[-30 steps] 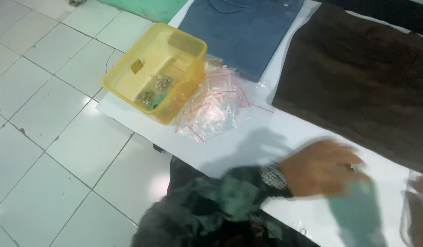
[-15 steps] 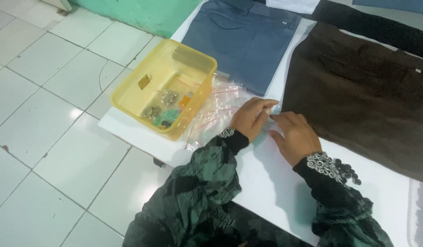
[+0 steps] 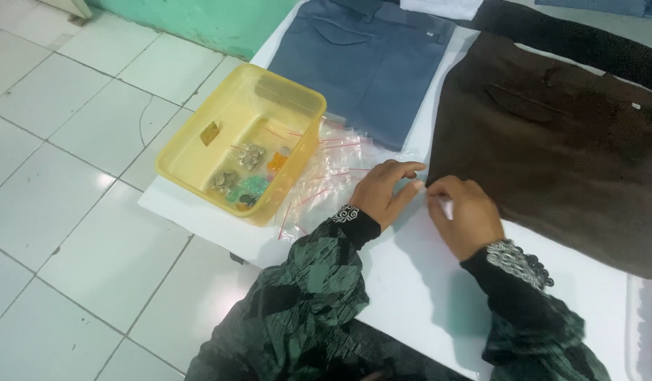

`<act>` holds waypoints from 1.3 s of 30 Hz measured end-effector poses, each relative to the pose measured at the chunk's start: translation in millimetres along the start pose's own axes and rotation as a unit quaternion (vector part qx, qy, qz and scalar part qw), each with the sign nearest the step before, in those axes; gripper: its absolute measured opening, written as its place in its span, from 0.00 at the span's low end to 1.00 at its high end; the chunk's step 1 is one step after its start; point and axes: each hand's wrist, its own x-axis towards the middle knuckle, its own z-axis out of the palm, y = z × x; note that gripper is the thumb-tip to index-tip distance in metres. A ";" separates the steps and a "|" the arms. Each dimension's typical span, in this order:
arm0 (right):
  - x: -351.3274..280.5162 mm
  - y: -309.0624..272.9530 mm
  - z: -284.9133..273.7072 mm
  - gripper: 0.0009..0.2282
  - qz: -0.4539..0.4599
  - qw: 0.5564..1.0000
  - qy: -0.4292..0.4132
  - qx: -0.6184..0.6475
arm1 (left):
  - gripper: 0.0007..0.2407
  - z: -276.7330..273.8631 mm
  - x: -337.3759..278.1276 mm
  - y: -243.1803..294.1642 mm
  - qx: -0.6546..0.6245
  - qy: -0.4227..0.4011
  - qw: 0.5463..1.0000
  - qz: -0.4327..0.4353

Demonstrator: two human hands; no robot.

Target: The person sorts colorful buttons from a plastic container onto a white table, separating them by color. They then pick up black buttons and place them into a small plastic bag, followed by doing the same with pink buttons.

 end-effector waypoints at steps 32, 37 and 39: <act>-50.1 62.2 -61.5 0.09 -0.038 0.936 0.271 0.220 | 0.05 81.9 38.5 55.7 -0.135 -0.055 0.989 0.028; -50.0 69.6 -57.3 0.08 -0.091 0.938 0.306 0.134 | 0.03 82.5 34.9 48.9 -0.116 -0.037 0.991 0.047; -50.8 70.5 -57.3 0.07 -0.111 0.935 0.306 0.142 | 0.07 81.1 37.3 47.7 -0.077 -0.053 0.993 0.072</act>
